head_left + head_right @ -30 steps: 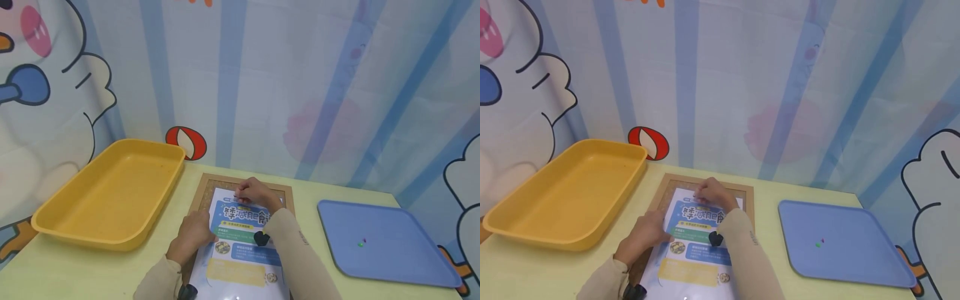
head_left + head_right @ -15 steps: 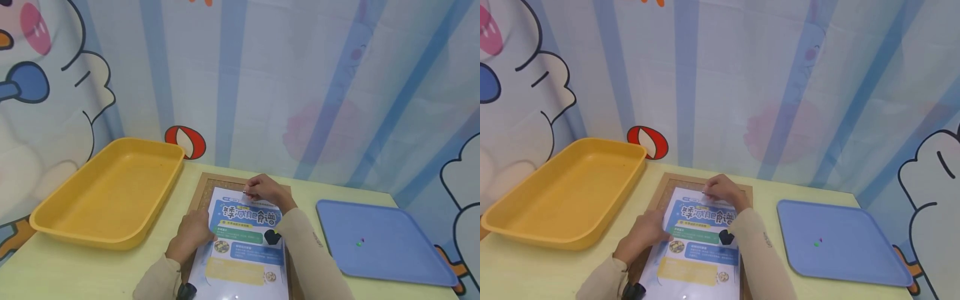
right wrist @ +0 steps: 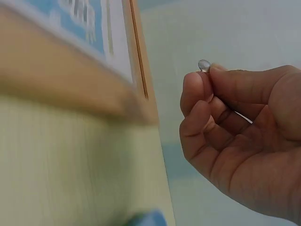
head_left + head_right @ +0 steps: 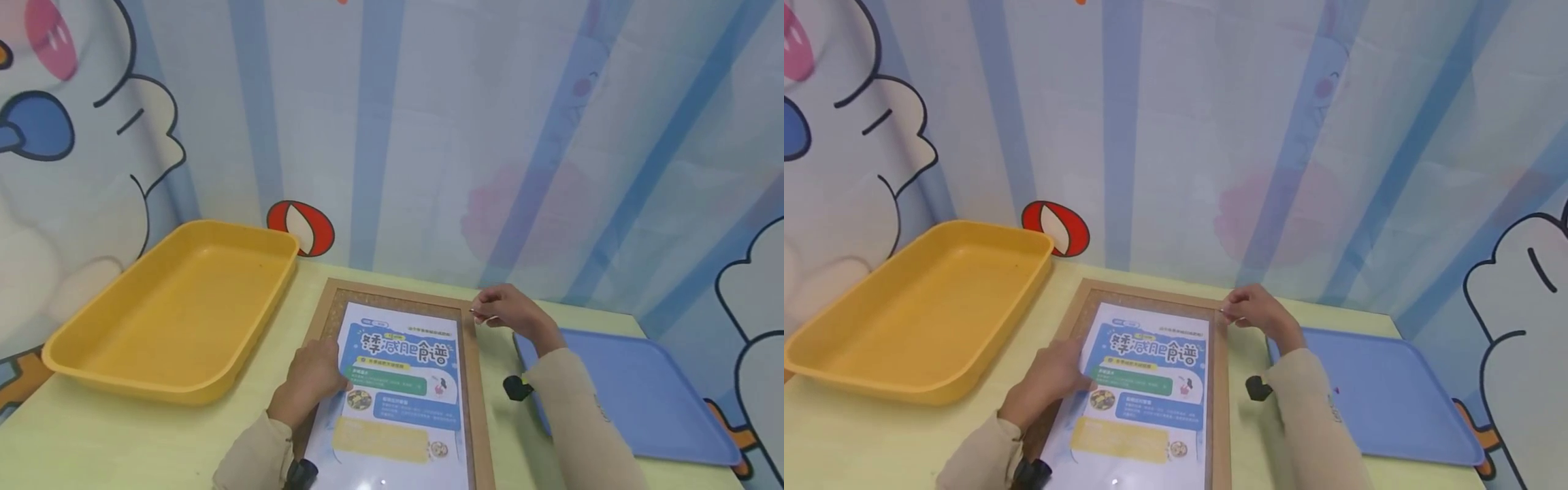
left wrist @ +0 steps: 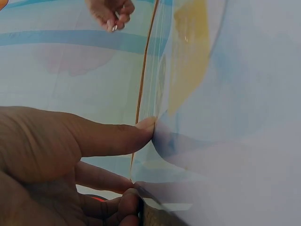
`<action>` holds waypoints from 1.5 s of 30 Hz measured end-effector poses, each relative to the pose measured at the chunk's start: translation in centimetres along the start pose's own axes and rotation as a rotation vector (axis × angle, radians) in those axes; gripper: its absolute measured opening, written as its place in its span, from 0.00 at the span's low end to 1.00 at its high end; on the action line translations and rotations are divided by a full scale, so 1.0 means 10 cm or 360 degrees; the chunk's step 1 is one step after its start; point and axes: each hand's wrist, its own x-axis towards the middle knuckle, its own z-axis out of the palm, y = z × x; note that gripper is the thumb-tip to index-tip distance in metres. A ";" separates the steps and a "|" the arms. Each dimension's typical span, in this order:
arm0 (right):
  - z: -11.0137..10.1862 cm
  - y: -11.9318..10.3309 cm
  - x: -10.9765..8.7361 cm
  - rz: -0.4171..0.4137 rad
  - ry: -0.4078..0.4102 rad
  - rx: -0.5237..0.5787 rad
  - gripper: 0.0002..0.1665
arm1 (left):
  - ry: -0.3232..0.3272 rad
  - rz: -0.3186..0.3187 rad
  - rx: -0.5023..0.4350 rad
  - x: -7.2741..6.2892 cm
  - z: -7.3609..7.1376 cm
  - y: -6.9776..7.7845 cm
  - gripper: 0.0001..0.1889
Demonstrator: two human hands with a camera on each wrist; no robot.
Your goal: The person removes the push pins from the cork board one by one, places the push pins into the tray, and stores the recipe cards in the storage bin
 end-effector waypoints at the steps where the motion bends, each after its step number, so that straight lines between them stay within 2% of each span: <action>1: -0.08 0.06 -0.05 0.0015 0.0006 -0.0012 0.13 | -0.0001 0.0000 -0.0002 0.00 -0.01 0.00 0.29; 10: -0.61 0.49 -0.49 0.0101 0.0035 -0.0042 0.16 | 0.0010 -0.0002 0.0003 0.00 -0.04 -0.02 0.29; 15: -0.77 0.67 -0.70 0.0094 0.0049 -0.0087 0.17 | 0.0016 0.0008 0.0009 0.01 -0.03 -0.04 0.30; 19: -0.85 0.81 -0.84 0.0146 0.0048 -0.0129 0.17 | 0.0025 0.0027 0.0013 0.01 -0.01 -0.04 0.30; 31: -0.94 1.13 -1.13 0.0391 0.0072 -0.0234 0.07 | 0.0003 0.0012 0.0023 0.01 0.01 -0.02 0.30; 36: -0.89 1.22 -1.16 0.0406 0.0092 -0.0276 0.07 | 0.0004 0.0022 0.0039 0.00 0.00 -0.01 0.29; 45: -0.83 1.22 -1.17 0.0427 0.0099 -0.0349 0.07 | -0.0002 0.0020 0.0023 0.01 0.02 -0.01 0.32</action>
